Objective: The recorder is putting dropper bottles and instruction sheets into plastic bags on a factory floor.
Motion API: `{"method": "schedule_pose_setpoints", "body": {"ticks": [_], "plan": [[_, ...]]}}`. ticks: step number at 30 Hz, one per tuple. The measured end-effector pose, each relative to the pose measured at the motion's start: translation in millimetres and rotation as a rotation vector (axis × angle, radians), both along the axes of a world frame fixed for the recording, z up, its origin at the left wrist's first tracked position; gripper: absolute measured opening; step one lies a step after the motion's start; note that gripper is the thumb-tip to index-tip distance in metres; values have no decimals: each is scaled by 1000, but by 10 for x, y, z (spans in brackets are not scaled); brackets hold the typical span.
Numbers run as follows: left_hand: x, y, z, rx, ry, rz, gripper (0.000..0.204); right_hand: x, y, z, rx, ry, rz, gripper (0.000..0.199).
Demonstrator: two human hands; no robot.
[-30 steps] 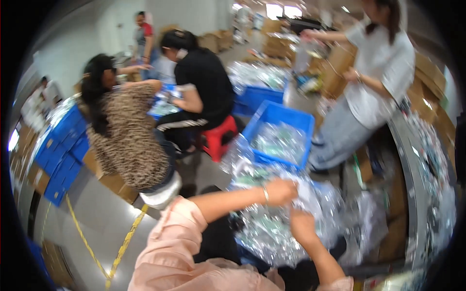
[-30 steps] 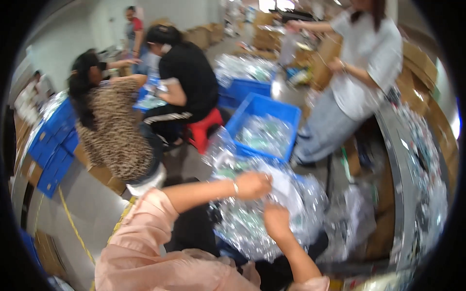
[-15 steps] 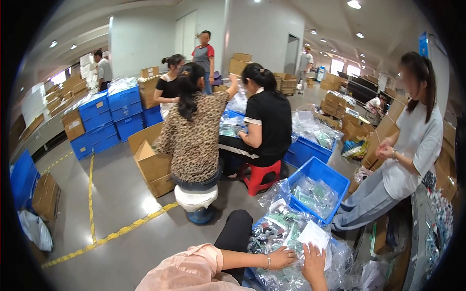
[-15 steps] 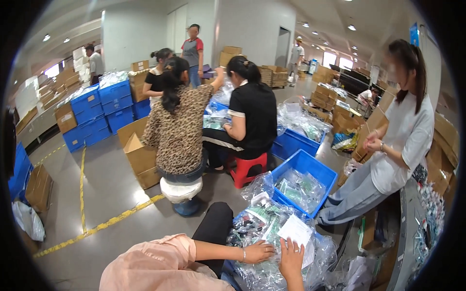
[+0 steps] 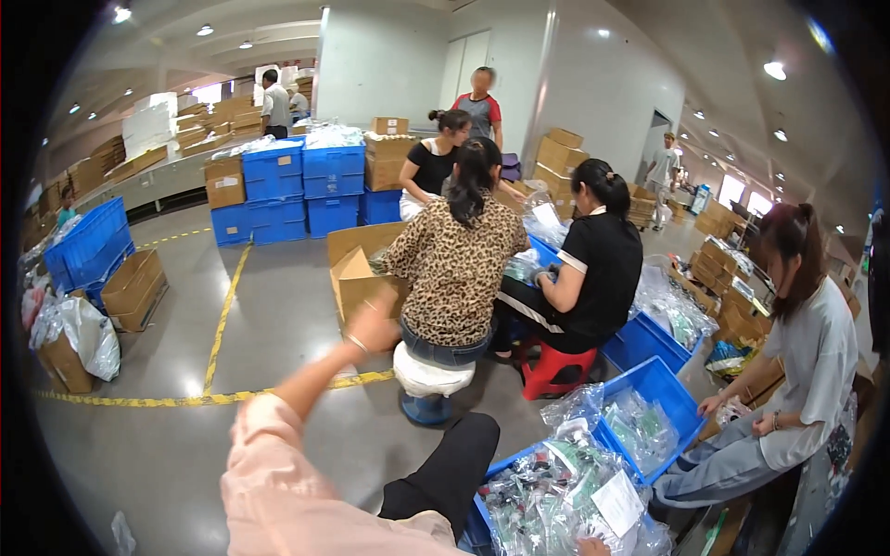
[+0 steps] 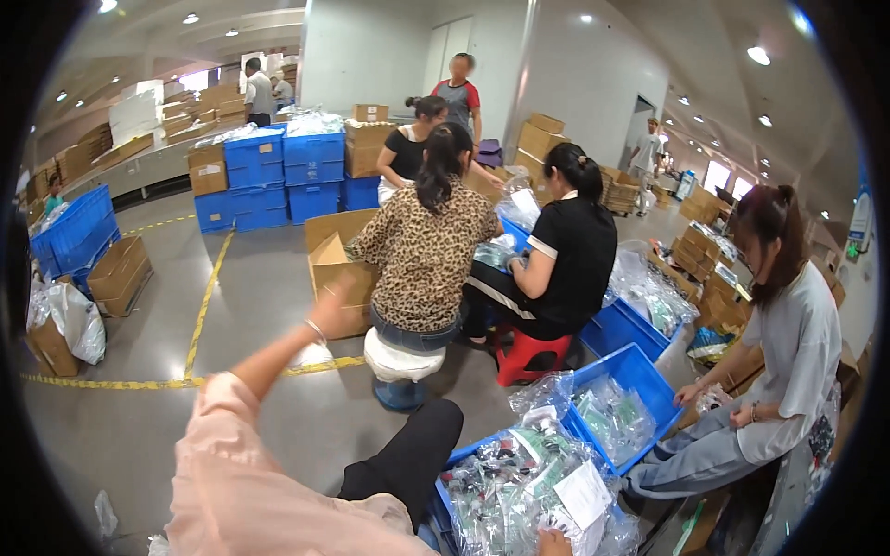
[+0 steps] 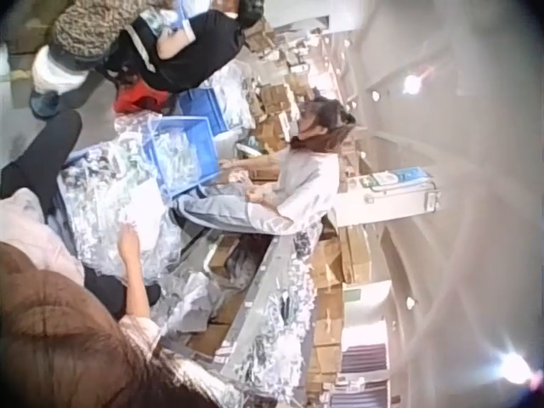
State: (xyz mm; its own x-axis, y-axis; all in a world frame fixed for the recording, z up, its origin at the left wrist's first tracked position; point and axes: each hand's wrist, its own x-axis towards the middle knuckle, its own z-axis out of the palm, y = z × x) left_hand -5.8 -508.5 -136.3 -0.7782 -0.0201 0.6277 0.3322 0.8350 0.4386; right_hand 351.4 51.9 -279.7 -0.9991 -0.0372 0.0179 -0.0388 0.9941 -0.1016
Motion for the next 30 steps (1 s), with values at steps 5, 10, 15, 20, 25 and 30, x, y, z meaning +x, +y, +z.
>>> {"method": "schedule_pose_setpoints", "body": {"ticks": [5,10,15,20,25,30], "plan": [[177,-2432,1247,-88,-201,718,75,-181,-25,-55,-17,-175,21,37],[-400,-1760,1803,18,-290,735,71,-201,206,-64,-62,-109,60,38],[-846,16,522,-104,-282,-444,50,-221,-53,577,-71,-317,-48,62],[864,2823,-224,-383,-230,-1179,91,-247,-249,867,-121,-58,-159,57],[1985,4032,-978,-759,-135,-1525,101,604,-513,838,-501,263,-255,51],[2398,4185,-1246,-1007,-143,-1386,97,1563,-65,398,-423,359,-767,49]]}}
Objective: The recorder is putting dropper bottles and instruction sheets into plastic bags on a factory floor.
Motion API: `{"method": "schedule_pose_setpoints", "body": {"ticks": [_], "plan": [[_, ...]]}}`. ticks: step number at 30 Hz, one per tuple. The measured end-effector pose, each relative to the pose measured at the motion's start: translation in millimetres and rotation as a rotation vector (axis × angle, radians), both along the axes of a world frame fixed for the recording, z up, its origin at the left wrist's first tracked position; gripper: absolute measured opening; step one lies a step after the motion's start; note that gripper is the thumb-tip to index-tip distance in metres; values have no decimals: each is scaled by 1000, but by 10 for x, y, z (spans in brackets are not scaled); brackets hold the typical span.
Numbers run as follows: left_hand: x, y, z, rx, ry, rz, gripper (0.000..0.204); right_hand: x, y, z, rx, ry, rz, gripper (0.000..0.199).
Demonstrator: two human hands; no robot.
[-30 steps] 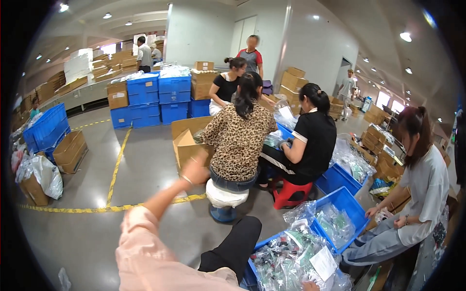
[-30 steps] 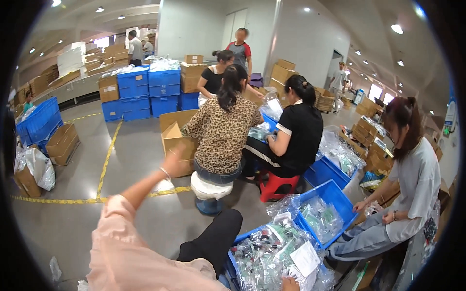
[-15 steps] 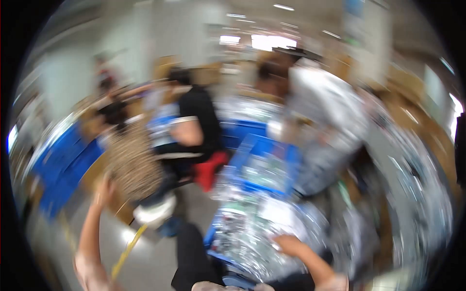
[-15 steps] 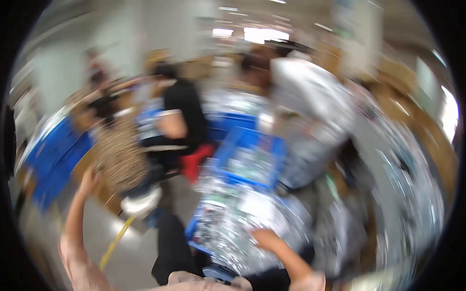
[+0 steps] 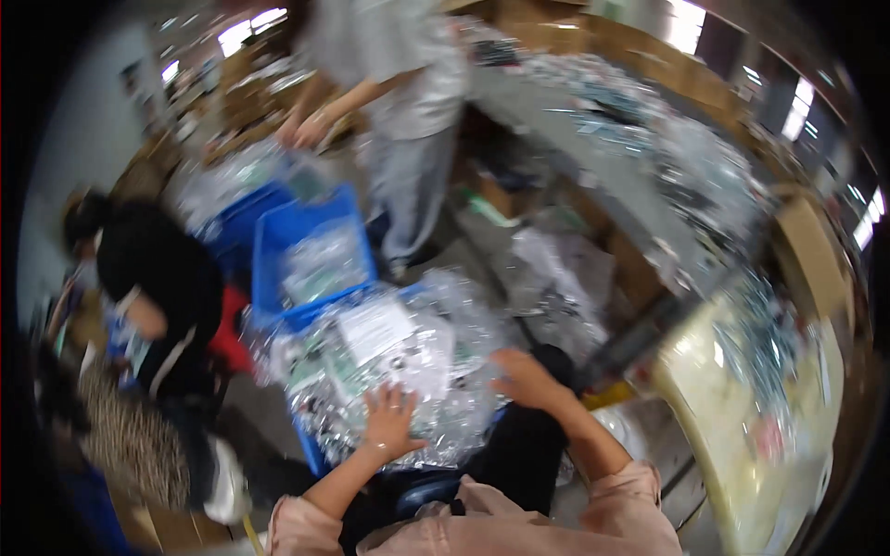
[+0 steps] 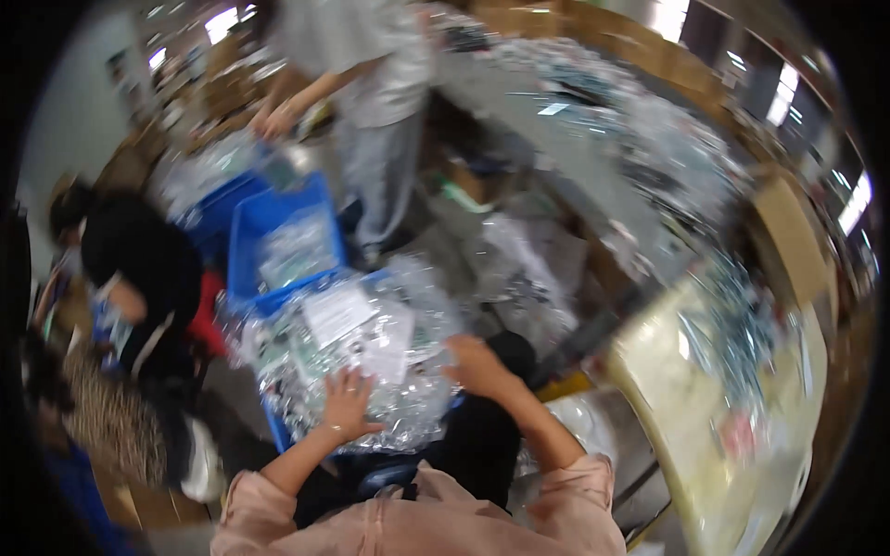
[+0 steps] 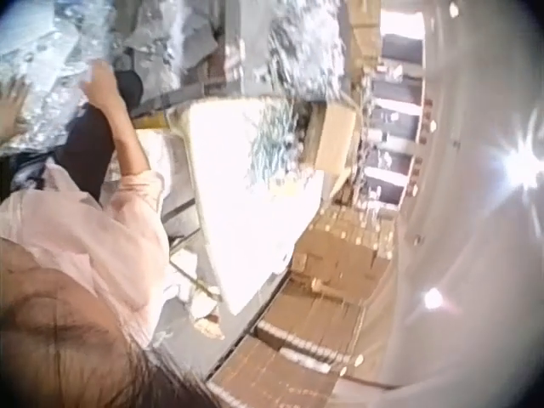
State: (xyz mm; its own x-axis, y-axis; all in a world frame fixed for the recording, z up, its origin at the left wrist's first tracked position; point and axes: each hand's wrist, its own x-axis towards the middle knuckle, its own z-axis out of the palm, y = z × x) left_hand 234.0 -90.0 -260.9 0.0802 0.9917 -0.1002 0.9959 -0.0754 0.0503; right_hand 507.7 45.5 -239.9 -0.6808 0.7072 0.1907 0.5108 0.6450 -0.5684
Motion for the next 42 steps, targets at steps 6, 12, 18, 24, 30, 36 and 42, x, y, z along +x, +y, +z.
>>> {"method": "schedule_pose_setpoints", "body": {"ticks": [6,12,18,24,30,36,42], "plan": [[-303,-178,-214,14,-99,-59,76,-764,910,-959,-52,-179,-292,88],[-486,-190,-309,41,-94,-101,80,-774,1291,-1433,-362,-116,-200,93],[-512,-609,117,304,-400,140,69,-1033,1684,-1615,-454,43,-451,91],[-404,-1548,-898,632,-1848,1821,50,-1269,2000,-1529,-707,8,-408,65],[-694,-1418,-1247,519,-2160,1798,26,-1516,1775,-1412,-442,-40,-423,50],[-846,-1351,-1067,400,-2099,1800,24,-1433,1873,-1363,-949,53,-615,77],[-968,-1505,-803,376,-2060,1805,24,-1727,1551,-897,-919,93,-530,73]]}}
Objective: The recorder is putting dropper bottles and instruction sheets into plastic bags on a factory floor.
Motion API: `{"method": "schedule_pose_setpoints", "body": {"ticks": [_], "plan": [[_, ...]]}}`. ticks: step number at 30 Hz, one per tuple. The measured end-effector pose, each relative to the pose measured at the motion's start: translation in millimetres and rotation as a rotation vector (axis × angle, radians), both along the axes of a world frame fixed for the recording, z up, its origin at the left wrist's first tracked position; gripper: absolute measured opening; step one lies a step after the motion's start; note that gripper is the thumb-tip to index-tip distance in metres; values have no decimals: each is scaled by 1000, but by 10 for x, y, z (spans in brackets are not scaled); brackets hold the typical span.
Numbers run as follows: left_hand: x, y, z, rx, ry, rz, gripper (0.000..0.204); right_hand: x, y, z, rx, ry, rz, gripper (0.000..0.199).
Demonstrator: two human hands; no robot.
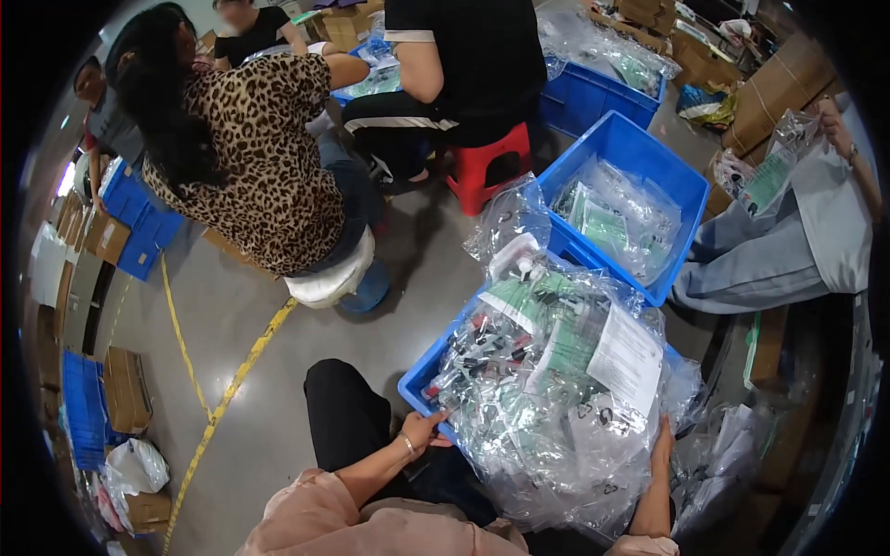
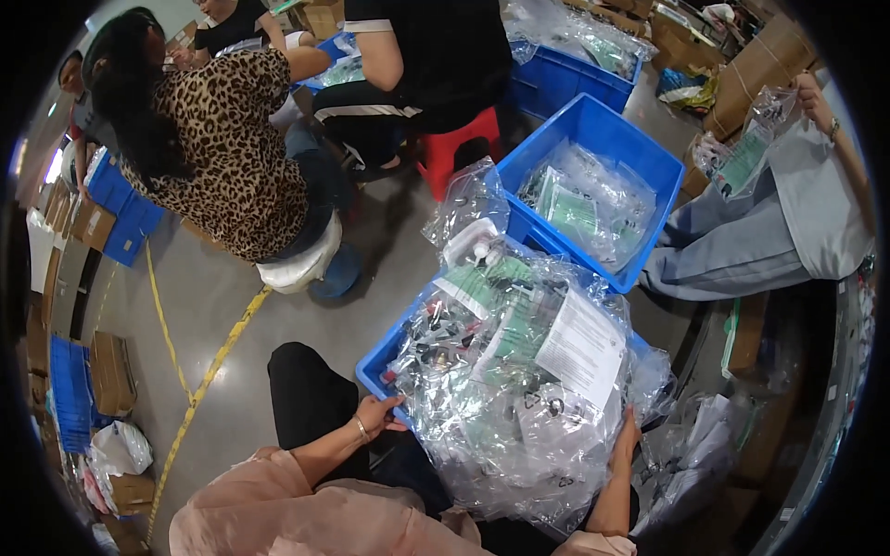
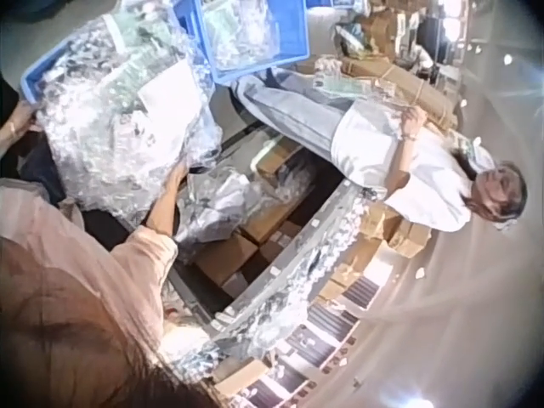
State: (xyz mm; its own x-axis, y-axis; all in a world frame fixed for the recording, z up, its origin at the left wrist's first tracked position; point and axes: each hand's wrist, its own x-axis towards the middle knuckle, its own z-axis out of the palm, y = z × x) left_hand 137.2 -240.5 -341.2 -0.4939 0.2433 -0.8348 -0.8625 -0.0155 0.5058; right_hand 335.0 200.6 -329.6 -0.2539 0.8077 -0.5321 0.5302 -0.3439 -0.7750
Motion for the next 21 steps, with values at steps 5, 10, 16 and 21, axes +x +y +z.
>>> {"method": "schedule_pose_setpoints", "body": {"ticks": [5,10,16,21], "plan": [[-247,-161,144,-71,32,-6,23,-221,-5,-135,-99,77,-54,67],[-645,-464,-27,-208,35,53,26,-775,-180,-206,-182,260,13,58],[-1357,-772,-332,-285,60,87,24,-1433,-412,-275,-216,357,136,62],[-1661,-1129,-476,-252,25,89,37,-1849,-526,-179,-320,332,310,74]]}}
